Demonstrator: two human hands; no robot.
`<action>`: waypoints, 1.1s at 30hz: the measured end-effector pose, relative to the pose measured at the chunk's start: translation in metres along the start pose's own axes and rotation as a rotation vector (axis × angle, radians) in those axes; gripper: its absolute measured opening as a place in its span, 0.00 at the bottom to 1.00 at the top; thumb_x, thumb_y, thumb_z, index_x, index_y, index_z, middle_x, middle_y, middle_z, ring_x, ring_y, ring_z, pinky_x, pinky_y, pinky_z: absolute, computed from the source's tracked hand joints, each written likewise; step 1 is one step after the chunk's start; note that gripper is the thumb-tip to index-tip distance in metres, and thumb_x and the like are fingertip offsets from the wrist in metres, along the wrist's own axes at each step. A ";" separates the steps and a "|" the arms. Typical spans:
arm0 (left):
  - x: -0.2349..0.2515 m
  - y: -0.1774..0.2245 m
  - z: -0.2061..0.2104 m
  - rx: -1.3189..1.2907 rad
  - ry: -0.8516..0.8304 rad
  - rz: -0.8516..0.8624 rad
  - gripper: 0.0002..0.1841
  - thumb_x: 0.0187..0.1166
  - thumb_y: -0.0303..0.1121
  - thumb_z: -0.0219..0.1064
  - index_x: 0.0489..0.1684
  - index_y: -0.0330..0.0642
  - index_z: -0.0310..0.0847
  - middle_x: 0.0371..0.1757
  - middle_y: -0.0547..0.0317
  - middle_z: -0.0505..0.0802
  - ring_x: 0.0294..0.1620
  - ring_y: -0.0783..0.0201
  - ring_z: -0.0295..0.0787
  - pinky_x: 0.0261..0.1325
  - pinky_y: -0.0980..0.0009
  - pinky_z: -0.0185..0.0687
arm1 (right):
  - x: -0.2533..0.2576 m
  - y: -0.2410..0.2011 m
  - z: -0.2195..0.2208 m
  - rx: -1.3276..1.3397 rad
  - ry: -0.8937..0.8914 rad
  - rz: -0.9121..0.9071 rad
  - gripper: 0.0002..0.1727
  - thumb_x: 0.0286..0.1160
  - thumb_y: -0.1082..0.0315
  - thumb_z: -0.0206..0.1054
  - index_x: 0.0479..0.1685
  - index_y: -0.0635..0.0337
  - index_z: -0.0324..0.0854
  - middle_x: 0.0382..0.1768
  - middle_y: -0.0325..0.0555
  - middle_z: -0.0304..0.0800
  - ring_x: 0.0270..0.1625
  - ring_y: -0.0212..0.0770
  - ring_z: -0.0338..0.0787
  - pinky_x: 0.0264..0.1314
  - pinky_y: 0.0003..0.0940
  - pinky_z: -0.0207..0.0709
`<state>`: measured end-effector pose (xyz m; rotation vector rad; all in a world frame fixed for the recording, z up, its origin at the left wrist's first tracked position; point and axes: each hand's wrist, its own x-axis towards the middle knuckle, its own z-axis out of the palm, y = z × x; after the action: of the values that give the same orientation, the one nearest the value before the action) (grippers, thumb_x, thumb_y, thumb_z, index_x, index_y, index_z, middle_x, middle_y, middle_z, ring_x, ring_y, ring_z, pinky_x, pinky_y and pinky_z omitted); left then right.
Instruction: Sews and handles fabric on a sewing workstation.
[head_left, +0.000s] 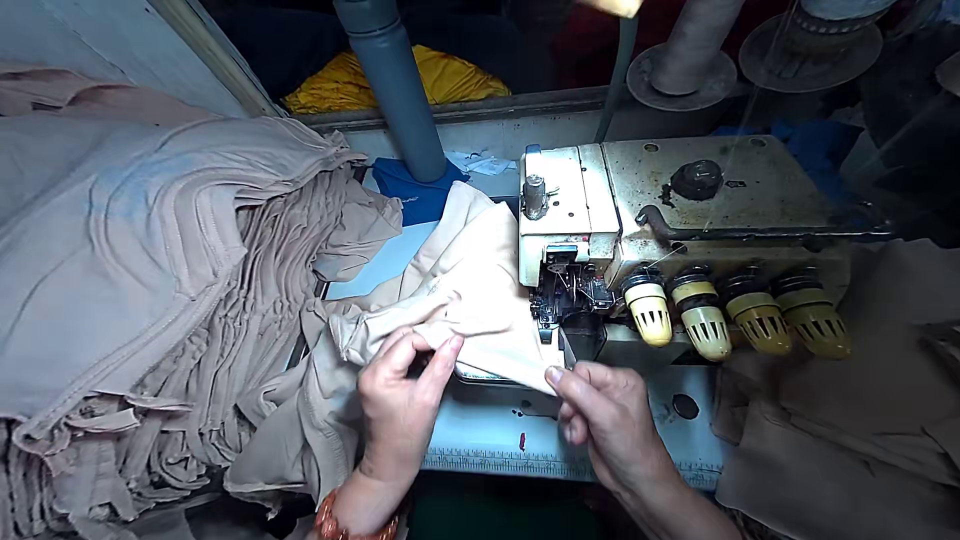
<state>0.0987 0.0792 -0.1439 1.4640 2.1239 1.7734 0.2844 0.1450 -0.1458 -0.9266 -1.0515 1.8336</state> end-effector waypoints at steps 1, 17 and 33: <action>0.006 -0.001 0.004 0.049 0.027 0.029 0.06 0.67 0.31 0.78 0.32 0.42 0.86 0.33 0.70 0.88 0.31 0.83 0.83 0.36 0.88 0.80 | 0.006 -0.004 0.002 0.025 0.017 0.060 0.22 0.71 0.76 0.67 0.05 0.54 0.74 0.07 0.35 0.76 0.09 0.22 0.73 0.12 0.15 0.66; 0.032 0.021 0.016 0.548 -0.342 0.205 0.25 0.84 0.46 0.66 0.69 0.36 0.87 0.63 0.44 0.94 0.54 0.51 0.96 0.53 0.55 0.90 | -0.004 0.007 -0.009 0.109 -0.008 0.030 0.23 0.80 0.70 0.61 0.09 0.54 0.77 0.07 0.33 0.72 0.10 0.22 0.72 0.15 0.15 0.67; -0.061 0.057 0.042 -0.004 -0.789 0.031 0.18 0.84 0.37 0.62 0.24 0.38 0.89 0.26 0.56 0.90 0.30 0.63 0.89 0.35 0.66 0.84 | -0.016 0.021 -0.064 -0.892 0.028 -0.688 0.18 0.84 0.61 0.58 0.29 0.58 0.87 0.18 0.33 0.83 0.20 0.20 0.79 0.22 0.17 0.72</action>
<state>0.1911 0.0684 -0.1470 1.7887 1.6699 0.9349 0.3411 0.1439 -0.1860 -0.8867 -1.9308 0.7521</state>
